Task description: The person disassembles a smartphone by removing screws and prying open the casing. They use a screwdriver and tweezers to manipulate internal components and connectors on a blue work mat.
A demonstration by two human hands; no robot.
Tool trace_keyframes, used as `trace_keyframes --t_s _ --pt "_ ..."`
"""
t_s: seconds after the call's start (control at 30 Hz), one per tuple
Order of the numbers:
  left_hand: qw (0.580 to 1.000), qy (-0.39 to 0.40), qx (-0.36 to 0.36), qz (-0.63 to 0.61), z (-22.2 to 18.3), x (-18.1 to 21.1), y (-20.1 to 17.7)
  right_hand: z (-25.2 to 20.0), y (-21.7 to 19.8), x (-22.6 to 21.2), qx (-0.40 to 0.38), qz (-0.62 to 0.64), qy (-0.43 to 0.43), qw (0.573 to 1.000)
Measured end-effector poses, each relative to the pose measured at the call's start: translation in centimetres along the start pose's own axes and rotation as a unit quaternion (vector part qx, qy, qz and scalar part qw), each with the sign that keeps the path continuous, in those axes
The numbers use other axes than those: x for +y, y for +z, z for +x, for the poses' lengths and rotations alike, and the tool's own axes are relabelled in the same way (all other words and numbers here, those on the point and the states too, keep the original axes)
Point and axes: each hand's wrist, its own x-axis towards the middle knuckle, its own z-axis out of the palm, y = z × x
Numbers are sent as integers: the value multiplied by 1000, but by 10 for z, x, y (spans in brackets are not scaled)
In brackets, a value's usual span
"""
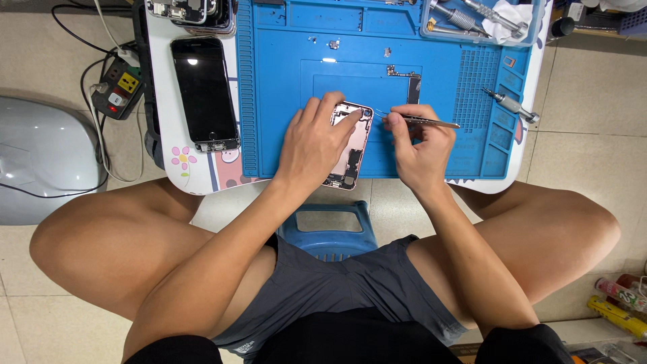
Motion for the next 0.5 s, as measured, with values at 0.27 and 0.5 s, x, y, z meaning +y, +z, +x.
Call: trace_keyframes --t_s 0.27,0.5 --pt "999 25 11 36 1 0 2 10 8 5 -39 -9 -21 999" --pt "998 29 28 42 0 -1 2 16 10 7 -55 -19 -34 998"
